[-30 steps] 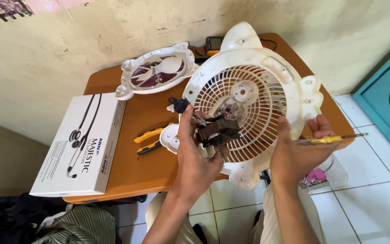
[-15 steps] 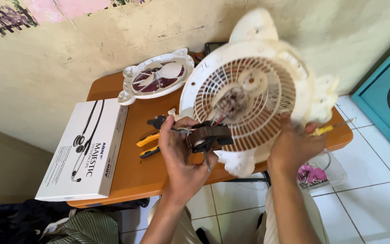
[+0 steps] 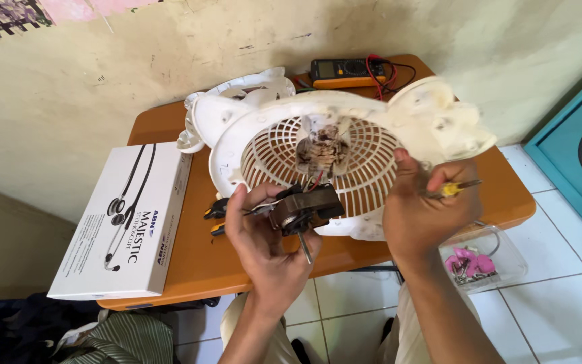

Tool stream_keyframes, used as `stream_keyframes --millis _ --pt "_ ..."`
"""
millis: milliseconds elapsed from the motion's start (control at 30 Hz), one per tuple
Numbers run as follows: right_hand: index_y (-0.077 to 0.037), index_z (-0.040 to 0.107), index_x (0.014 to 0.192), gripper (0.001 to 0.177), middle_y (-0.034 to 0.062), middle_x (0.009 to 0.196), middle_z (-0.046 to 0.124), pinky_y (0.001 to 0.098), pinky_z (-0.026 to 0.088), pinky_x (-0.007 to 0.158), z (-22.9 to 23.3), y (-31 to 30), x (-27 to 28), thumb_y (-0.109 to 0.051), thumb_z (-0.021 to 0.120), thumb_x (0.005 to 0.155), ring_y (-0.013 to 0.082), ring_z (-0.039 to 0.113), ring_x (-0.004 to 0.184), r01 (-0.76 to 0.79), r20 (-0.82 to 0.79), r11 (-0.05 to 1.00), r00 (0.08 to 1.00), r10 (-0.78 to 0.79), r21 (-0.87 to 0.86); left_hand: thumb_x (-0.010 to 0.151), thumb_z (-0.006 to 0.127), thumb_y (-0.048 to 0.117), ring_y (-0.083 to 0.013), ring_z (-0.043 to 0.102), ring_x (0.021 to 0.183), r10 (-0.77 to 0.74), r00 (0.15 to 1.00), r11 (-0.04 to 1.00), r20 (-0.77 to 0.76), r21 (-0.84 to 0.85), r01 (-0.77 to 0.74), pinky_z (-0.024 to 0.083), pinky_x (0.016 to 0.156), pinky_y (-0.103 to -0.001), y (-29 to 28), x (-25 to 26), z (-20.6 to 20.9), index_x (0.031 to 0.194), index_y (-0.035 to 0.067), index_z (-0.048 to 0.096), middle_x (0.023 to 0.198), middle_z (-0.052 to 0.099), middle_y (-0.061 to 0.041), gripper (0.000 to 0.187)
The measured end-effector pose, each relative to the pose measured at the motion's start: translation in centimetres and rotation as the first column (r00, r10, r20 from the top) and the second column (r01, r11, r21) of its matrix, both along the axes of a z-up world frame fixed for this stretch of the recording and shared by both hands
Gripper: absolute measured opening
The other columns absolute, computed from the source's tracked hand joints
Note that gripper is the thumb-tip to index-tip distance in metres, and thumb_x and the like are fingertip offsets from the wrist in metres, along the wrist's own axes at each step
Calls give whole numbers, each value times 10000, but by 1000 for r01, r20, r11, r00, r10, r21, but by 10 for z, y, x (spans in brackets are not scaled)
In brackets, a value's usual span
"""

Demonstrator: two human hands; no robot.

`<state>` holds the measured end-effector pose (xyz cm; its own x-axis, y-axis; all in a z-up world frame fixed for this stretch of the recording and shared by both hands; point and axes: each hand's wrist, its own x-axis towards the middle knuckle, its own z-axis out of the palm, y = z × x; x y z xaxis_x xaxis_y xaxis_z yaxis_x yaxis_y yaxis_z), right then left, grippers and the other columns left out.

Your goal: The person disassembles a white cat-shaped electric fan on a table, using a screwdriver to remove screws and separate the motor assembly from the fan housing. The person removes the motor and places it on the table.

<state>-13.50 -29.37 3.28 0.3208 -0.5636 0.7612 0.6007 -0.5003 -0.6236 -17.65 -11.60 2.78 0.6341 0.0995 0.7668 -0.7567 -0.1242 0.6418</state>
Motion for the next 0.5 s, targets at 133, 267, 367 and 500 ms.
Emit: stream_keyframes --millis 133,267,367,500 --pt "-33 357 895 471 47 967 480 276 645 859 -1 -5 4 200 729 1066 108 641 903 -100 56 991 994 96 84 824 700 -175 -242 630 1182 4 999 1000 40 -15 -4 593 935 -345 12 -3 -13 1629 169 134 1442 452 -150 1042" --pt "-23 358 907 473 55 970 477 269 610 860 -9 -10 15 216 731 1070 109 612 900 -104 70 992 993 98 77 866 718 -161 -280 630 1272 -175 982 981 69 94 168 626 975 -388 20 -1 -45 1628 199 136 1473 456 -170 1024" --pt "-28 370 914 463 44 933 465 261 603 821 -12 -7 27 200 748 1055 100 601 842 -108 68 991 992 103 81 920 724 -90 -266 752 1008 -247 892 893 -378 267 361 639 808 -362 23 -4 -66 1597 151 286 1322 643 -170 842" --pt "-48 378 946 442 31 937 477 251 604 808 -17 -7 34 160 753 1054 93 608 845 -160 77 981 985 152 112 874 707 -36 -447 655 1105 -53 978 787 201 612 -83 572 859 -482 23 4 -72 1541 147 288 1334 586 -277 809"
